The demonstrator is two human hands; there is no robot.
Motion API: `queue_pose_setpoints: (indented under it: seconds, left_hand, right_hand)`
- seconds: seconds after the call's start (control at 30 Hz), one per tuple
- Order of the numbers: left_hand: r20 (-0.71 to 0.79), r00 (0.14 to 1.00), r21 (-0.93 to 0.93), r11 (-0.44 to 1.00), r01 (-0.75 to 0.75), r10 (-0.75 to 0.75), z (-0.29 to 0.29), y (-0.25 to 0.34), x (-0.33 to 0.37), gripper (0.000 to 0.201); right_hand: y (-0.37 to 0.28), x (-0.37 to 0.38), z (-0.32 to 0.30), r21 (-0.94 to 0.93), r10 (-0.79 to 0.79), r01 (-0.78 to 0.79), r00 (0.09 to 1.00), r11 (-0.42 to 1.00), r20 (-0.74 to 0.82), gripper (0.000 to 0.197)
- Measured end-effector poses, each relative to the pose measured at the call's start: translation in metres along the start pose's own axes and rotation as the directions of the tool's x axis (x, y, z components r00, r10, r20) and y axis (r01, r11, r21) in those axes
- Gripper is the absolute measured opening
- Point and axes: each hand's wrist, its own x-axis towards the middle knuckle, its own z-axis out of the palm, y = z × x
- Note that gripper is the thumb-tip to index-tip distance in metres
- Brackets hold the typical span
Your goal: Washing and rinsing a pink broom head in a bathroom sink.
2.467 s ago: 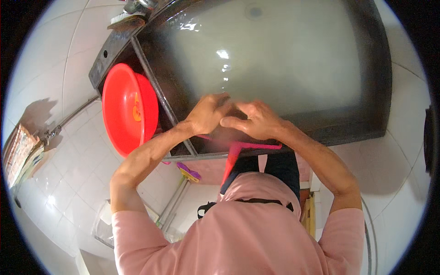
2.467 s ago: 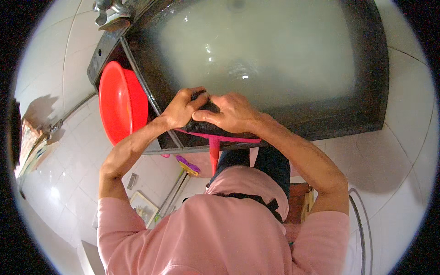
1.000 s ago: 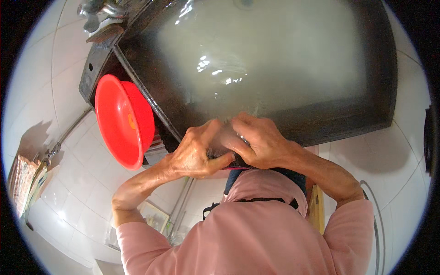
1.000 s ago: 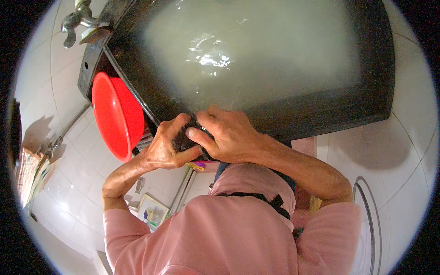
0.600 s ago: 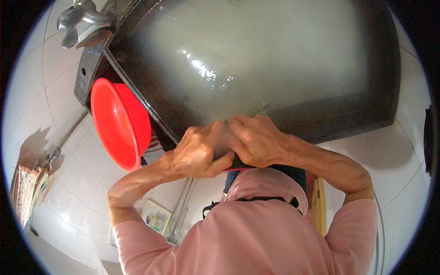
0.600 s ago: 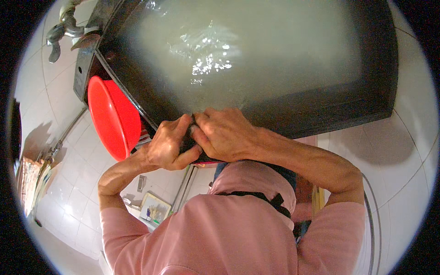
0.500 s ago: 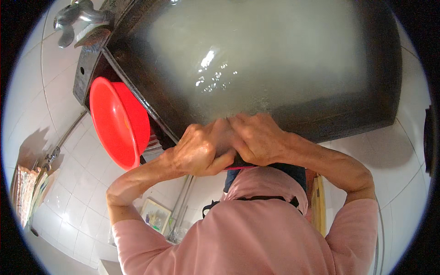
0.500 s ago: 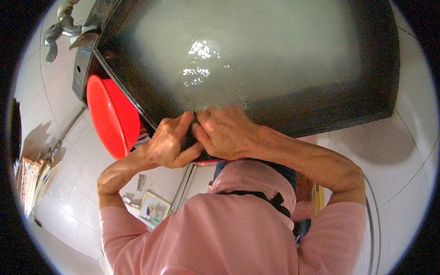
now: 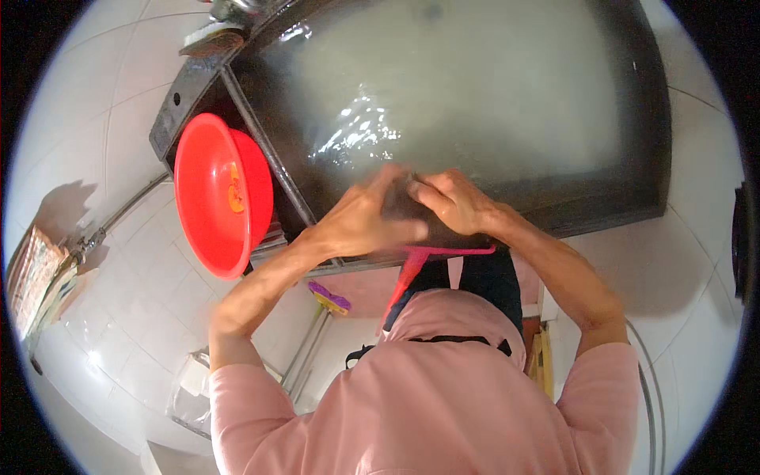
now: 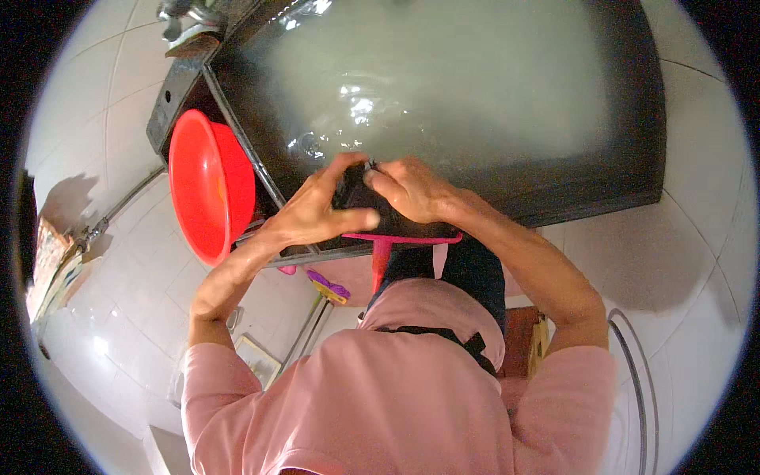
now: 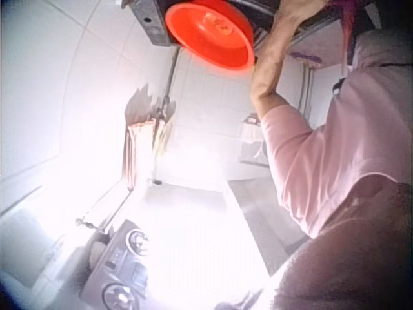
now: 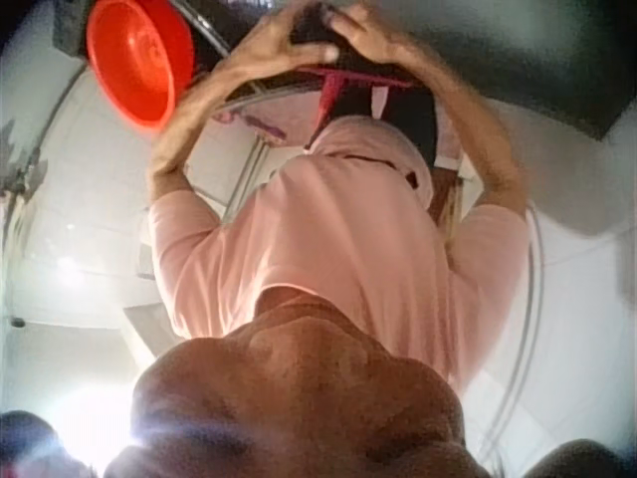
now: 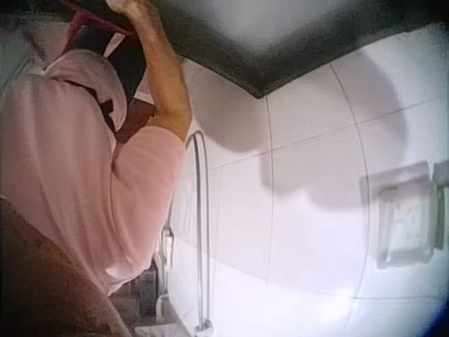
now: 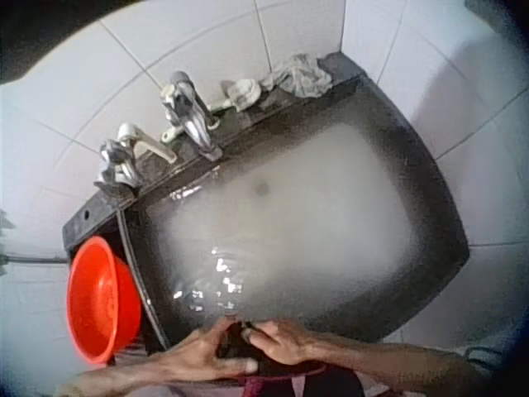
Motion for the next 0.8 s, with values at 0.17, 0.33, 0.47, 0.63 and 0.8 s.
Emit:
queue_pose_setpoints:
  seconds: [0.17,0.33,0.47,0.63,0.8]
  left_hand:
    - [-0.085,0.989,0.216,0.972,-0.097,0.118,0.010,-0.005,-0.008,0.092]
    - [-0.083,0.989,0.290,0.953,-0.091,0.119,0.009,-0.010,-0.004,0.089]
    - [-0.020,0.974,0.265,0.941,-0.212,0.225,0.016,-0.013,-0.004,0.085]
    - [-0.087,0.954,0.332,0.911,-0.244,0.287,0.033,-0.016,-0.017,0.066]
    - [-0.114,0.907,0.430,0.843,-0.322,0.405,0.033,-0.010,-0.009,0.045]
  right_hand:
    - [0.003,0.002,0.011,0.052,0.039,-0.038,0.999,0.998,-0.019,0.030]
    - [0.001,-0.012,-0.007,0.327,0.222,-0.277,0.955,0.904,0.195,0.053]
    - [0.004,-0.039,0.007,-0.010,-0.073,0.074,0.997,0.997,0.029,0.092]
    - [-0.004,-0.042,0.027,-0.245,-0.116,0.094,0.990,0.965,-0.078,0.073]
    - [-0.001,-0.034,0.032,-0.218,-0.025,-0.012,0.986,0.976,-0.163,0.045]
